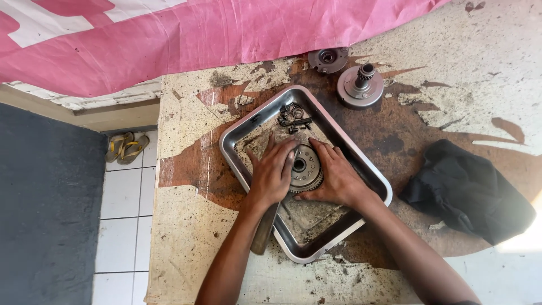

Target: Cleaning and inspecting a gear assembly in a metal tray on a workbench.

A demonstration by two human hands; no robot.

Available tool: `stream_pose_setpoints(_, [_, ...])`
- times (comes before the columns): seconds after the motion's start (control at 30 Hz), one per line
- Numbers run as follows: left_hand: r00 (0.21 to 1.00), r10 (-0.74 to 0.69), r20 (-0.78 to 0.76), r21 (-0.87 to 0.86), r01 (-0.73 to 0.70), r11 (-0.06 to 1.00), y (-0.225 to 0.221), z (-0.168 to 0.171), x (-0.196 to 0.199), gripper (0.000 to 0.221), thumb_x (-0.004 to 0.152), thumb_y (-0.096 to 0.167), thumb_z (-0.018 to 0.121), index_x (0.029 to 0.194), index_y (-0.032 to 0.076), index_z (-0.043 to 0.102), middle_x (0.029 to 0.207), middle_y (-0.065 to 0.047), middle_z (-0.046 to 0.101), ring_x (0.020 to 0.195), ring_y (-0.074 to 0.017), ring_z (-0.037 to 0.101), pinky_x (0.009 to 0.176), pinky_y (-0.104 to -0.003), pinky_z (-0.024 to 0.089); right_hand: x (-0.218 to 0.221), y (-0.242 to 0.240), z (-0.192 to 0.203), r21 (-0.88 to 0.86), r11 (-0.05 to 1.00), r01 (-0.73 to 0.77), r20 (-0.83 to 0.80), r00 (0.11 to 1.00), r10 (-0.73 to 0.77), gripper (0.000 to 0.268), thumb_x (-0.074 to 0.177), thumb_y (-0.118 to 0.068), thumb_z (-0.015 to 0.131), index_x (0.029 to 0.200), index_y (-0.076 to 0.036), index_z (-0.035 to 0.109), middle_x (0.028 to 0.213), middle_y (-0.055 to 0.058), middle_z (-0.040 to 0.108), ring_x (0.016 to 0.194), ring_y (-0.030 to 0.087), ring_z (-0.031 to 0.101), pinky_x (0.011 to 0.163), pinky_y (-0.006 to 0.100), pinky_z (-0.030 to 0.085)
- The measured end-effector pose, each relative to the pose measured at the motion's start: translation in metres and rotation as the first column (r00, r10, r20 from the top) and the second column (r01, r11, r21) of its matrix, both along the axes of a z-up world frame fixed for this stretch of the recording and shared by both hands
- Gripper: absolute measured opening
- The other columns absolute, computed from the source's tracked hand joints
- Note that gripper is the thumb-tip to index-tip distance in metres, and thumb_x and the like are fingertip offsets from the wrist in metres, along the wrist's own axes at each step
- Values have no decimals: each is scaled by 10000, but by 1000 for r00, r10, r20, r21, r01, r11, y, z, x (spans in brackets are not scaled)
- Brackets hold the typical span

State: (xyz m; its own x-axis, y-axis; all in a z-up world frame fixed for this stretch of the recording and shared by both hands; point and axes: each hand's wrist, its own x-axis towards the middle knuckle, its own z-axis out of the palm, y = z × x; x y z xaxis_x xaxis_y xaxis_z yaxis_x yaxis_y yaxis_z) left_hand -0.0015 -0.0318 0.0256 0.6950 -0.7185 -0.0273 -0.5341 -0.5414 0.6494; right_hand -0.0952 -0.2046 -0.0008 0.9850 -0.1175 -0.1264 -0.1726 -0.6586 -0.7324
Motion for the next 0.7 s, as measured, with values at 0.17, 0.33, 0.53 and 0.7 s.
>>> stream_pose_setpoints(0.17, [1000,-9,-12,14,10,1000,-41,-9,35,398,1093,287,326,1409,232,562,1468,-76,582,1482,-420,354,1000,-938,44,-1,1,3,-32,999,-8,4,1000,8,1383,459,-614,961,1568,-92,322,1438,203,515,1290,520,500,1150,640,343])
stream_pose_setpoints(0.33, [999,3,-40,39,-1,999,-59,-37,54,402,1085,336,318,1422,276,529,1499,4,554,1490,-375,367,1010,-930,53,-4,-1,3,-47,999,5,-17,1000,-6,1370,464,-626,960,1560,-88,338,1464,181,508,1330,487,491,1180,634,304])
stream_pose_setpoints(0.53, [999,13,30,93,-16,995,-16,9,11,421,1077,306,323,1408,201,561,1495,-87,558,1479,-421,357,1025,-916,51,-2,0,4,-10,1000,-10,-31,999,10,1373,475,-578,962,1579,-101,299,1509,179,469,1387,458,450,1202,647,255])
stream_pose_setpoints(0.7, [999,22,27,79,-24,997,0,-4,5,390,1090,281,335,1408,200,545,1496,-66,545,1486,-438,317,1008,-928,69,0,0,-2,0,1000,-6,15,1000,6,1387,459,-584,972,1578,-105,308,1482,189,485,1340,515,470,1169,671,295])
